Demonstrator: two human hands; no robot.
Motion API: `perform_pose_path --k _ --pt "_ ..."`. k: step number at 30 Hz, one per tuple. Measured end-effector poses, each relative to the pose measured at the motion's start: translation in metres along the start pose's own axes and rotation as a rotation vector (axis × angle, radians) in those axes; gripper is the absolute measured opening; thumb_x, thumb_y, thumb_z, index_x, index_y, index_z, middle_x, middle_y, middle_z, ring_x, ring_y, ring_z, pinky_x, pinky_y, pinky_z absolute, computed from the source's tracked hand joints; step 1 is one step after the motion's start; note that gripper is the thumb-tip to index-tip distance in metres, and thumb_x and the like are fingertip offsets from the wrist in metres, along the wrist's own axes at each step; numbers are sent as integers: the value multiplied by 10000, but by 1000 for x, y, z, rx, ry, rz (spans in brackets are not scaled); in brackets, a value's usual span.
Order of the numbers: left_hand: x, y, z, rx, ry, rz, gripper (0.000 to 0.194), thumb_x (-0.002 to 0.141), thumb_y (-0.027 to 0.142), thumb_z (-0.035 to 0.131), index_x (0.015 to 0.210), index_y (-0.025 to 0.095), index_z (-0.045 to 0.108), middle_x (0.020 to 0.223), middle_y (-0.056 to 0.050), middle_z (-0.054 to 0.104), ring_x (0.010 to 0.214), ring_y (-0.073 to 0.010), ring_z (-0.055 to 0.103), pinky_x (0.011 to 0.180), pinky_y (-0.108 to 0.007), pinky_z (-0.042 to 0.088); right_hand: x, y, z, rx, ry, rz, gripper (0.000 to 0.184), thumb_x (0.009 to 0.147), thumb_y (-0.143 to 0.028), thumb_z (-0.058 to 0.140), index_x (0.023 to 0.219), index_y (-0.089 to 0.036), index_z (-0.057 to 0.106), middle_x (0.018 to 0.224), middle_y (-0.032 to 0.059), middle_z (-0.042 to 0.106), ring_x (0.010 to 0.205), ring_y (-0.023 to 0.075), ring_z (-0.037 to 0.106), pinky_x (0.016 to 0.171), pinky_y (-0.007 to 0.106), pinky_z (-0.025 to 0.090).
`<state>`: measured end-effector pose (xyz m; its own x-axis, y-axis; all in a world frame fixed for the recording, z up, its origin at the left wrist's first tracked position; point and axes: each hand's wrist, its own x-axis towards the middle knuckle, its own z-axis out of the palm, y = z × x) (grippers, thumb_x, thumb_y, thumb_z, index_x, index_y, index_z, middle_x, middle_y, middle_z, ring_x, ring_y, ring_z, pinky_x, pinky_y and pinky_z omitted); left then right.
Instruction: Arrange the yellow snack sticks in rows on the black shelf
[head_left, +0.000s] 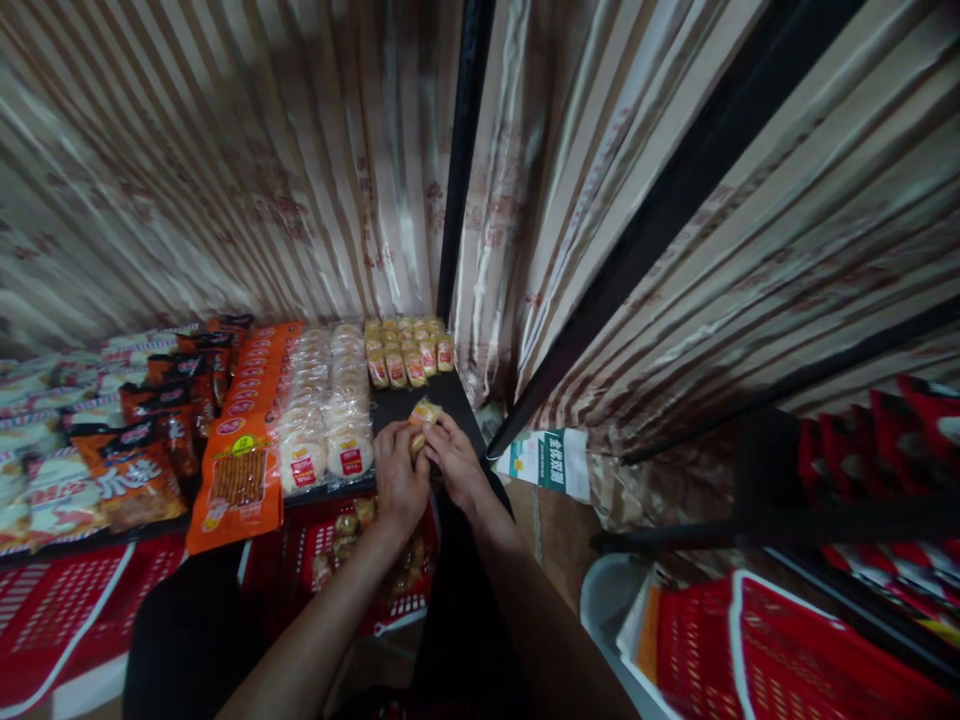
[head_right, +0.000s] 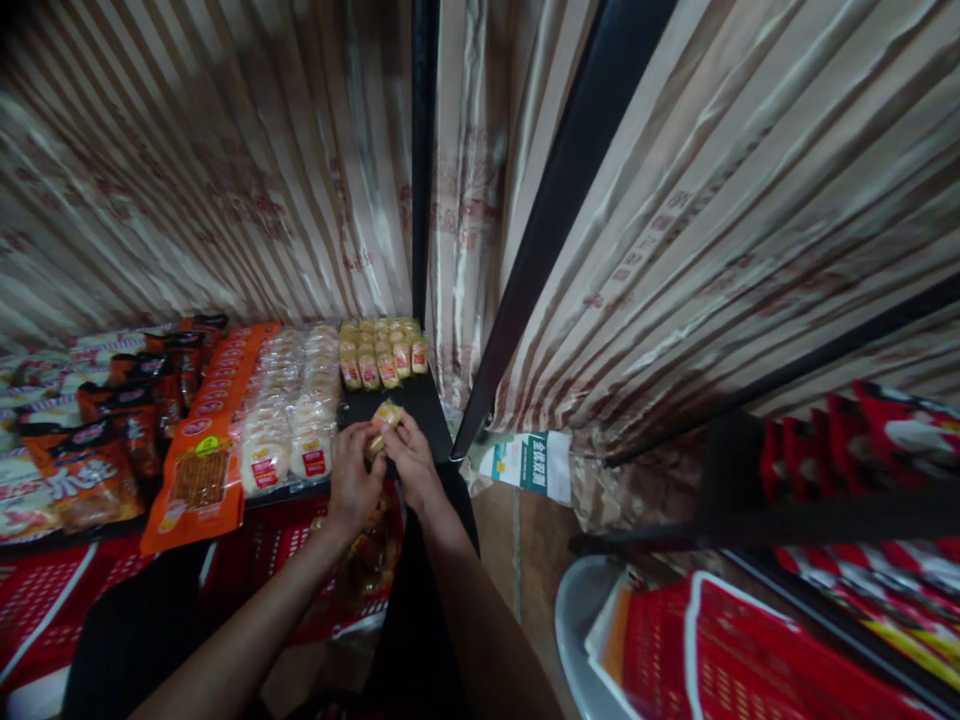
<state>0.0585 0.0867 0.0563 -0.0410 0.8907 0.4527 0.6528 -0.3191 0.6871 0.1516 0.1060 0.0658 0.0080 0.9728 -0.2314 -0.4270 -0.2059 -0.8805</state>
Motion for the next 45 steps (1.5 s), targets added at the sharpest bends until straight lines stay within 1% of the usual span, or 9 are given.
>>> perform_pose_path --k 5,9,14,21,24,27,31,38,45 --pt "9 -6 11 -12 5 -22 299 758 114 457 1048 158 515 1130 -115 493 1114 -243 442 992 -459 377 24 2 10 50 36 -33 477 630 -365 708 1037 -198 524 910 20 675 731 123 629 628 209 481" --pt "21 -7 18 -58 57 -44 291 732 80 446 1003 162 510 1112 -111 498 1098 -233 459 992 -458 386 44 7 13 60 44 -101 436 627 -386 702 975 -199 516 841 0 660 701 116 615 650 223 485" --pt "42 -5 35 -100 143 -164 270 737 90 431 983 160 517 1063 -115 514 1063 -237 480 961 -459 411 70 5 12 25 122 -122 421 654 -456 669 950 -190 530 781 -1 645 651 116 604 610 232 477" --pt "75 -3 40 -221 81 -357 279 740 158 428 988 126 552 1058 -129 563 1066 -230 515 999 -420 379 102 -2 15 -33 162 -260 374 658 -412 664 932 -163 614 873 36 675 807 154 624 769 273 479" --pt "86 -10 39 -269 84 -425 299 748 225 426 986 108 563 1063 -153 565 1068 -244 520 998 -412 377 118 3 20 -58 209 -292 406 662 -408 665 986 -164 638 980 63 684 920 188 627 857 309 470" --pt "92 -21 43 -316 88 -465 347 733 267 423 995 91 567 1067 -168 566 1064 -261 518 995 -419 374 130 9 23 -90 215 -344 398 654 -420 685 971 -181 660 995 67 694 958 211 629 858 319 488" --pt "95 -27 49 -356 103 -525 360 717 304 425 961 97 589 1043 -162 574 1047 -266 528 983 -408 385 134 14 19 -165 224 -398 384 684 -411 671 1003 -198 659 1019 63 696 962 216 639 867 331 500" --pt "98 -9 54 -432 72 -640 319 737 273 447 991 138 584 1083 -125 564 1054 -232 527 990 -388 385 134 17 2 -332 306 -448 319 784 -372 573 1046 -198 630 954 56 700 906 205 648 825 327 522" --pt "94 -11 66 -468 56 -644 276 755 263 473 998 187 578 1023 -68 588 987 -195 558 946 -366 425 121 5 -2 -690 401 -484 346 847 -280 438 1126 -157 602 1091 109 639 1020 212 594 932 350 455"
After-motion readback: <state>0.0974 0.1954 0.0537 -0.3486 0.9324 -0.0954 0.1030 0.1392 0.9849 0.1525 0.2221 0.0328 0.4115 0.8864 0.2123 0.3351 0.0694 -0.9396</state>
